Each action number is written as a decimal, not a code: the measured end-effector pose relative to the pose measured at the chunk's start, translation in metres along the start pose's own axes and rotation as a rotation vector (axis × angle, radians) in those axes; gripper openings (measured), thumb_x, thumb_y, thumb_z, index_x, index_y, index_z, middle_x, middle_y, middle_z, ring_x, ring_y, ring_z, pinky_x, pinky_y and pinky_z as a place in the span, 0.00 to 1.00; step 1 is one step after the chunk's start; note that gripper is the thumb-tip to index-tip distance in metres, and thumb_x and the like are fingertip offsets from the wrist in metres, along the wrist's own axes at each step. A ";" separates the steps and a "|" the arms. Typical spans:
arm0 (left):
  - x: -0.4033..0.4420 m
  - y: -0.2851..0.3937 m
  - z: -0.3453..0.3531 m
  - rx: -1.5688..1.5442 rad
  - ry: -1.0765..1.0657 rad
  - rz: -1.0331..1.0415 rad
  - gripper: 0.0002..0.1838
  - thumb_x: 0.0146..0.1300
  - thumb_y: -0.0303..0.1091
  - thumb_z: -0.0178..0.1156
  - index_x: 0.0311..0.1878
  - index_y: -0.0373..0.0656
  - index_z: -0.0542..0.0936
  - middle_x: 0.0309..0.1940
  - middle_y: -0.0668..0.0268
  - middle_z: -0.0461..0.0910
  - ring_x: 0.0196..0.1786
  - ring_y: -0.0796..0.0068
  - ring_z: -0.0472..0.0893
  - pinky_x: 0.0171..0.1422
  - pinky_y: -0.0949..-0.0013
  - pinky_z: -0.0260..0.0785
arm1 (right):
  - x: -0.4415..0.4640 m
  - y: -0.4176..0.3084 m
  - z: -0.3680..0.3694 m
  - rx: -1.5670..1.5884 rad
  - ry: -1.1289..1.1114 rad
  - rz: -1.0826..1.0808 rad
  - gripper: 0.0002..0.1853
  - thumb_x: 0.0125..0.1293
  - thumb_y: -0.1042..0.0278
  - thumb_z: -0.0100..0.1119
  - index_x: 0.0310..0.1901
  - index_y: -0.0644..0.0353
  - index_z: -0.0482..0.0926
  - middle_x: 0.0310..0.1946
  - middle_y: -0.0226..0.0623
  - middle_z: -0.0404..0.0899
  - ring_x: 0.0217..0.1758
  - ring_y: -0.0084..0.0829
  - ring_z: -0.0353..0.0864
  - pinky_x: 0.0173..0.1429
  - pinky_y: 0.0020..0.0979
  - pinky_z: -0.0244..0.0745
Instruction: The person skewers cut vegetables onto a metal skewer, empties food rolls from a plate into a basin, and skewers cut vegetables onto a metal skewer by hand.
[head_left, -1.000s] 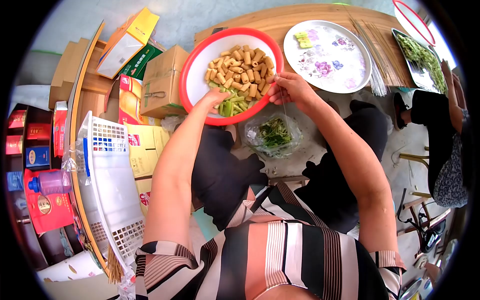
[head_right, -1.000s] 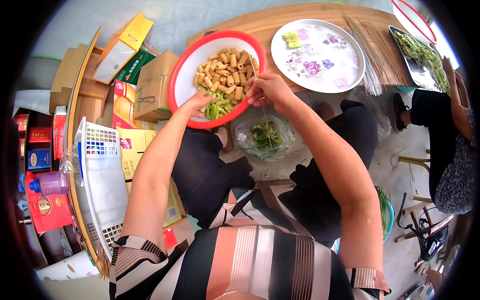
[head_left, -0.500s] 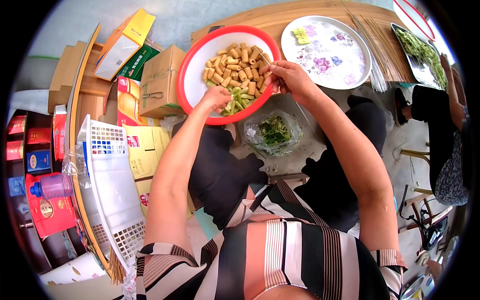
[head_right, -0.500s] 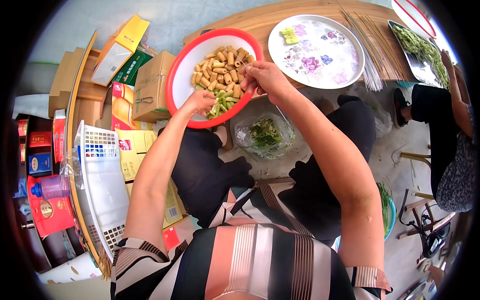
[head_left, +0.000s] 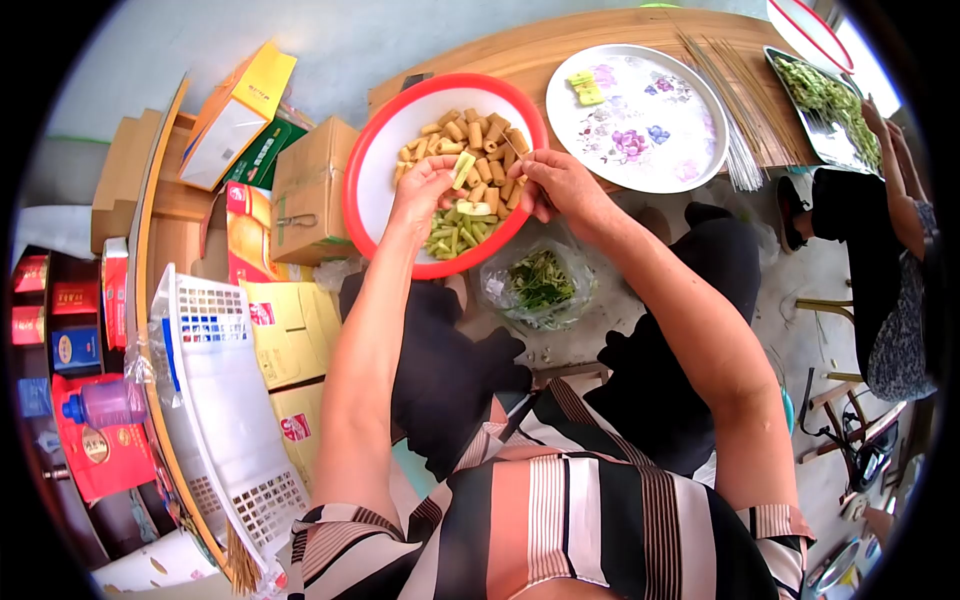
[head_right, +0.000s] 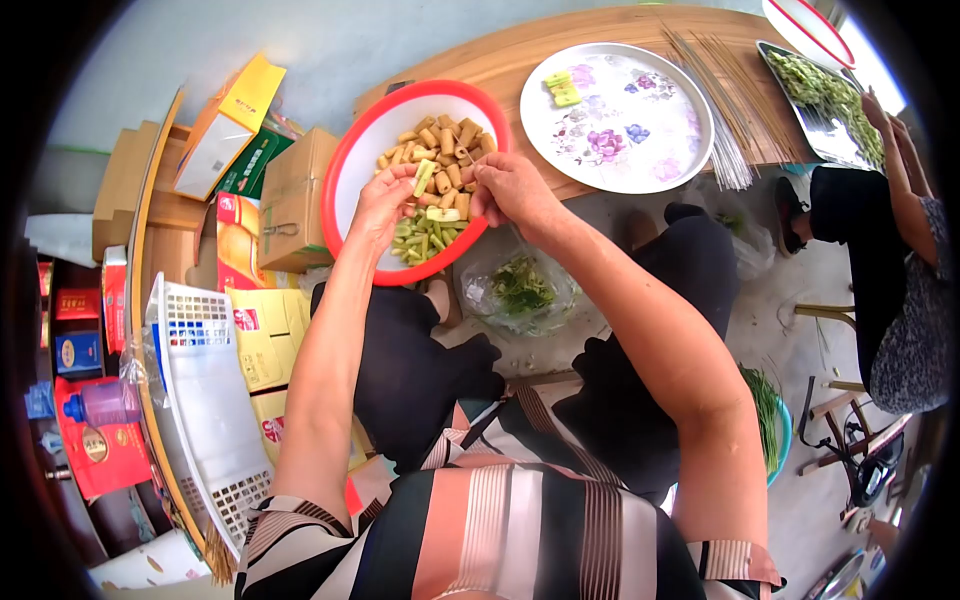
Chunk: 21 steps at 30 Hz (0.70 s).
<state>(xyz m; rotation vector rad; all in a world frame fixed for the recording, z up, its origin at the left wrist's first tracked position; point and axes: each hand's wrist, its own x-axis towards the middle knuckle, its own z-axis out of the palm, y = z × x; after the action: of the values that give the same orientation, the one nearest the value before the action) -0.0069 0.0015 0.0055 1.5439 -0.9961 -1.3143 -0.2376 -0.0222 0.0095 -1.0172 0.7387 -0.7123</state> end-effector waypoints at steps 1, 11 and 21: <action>0.002 0.001 0.006 -0.007 -0.037 0.111 0.12 0.63 0.26 0.54 0.50 0.41 0.74 0.39 0.69 0.79 0.29 0.87 0.77 0.26 0.86 0.62 | 0.003 0.003 -0.001 0.053 0.019 0.024 0.12 0.69 0.68 0.40 0.38 0.65 0.73 0.15 0.34 0.73 0.11 0.21 0.65 0.17 0.23 0.60; 0.000 -0.005 0.037 -0.085 -0.108 0.300 0.11 0.64 0.23 0.51 0.48 0.38 0.78 0.38 0.68 0.80 0.33 0.83 0.78 0.41 0.79 0.72 | 0.019 0.012 0.010 0.298 -0.038 0.210 0.10 0.68 0.67 0.42 0.35 0.63 0.72 0.13 0.26 0.62 0.12 0.19 0.54 0.16 0.23 0.45; -0.012 0.013 0.047 -0.618 -0.391 0.169 0.22 0.68 0.31 0.45 0.62 0.30 0.65 0.55 0.52 0.72 0.58 0.65 0.73 0.65 0.61 0.65 | 0.023 0.010 0.015 0.307 0.033 0.143 0.12 0.68 0.59 0.53 0.34 0.59 0.72 0.13 0.21 0.59 0.13 0.16 0.52 0.16 0.20 0.45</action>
<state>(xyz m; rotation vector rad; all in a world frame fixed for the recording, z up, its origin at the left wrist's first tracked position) -0.0560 0.0032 0.0180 0.7396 -0.8152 -1.6386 -0.2108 -0.0300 0.0005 -0.6687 0.6981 -0.6942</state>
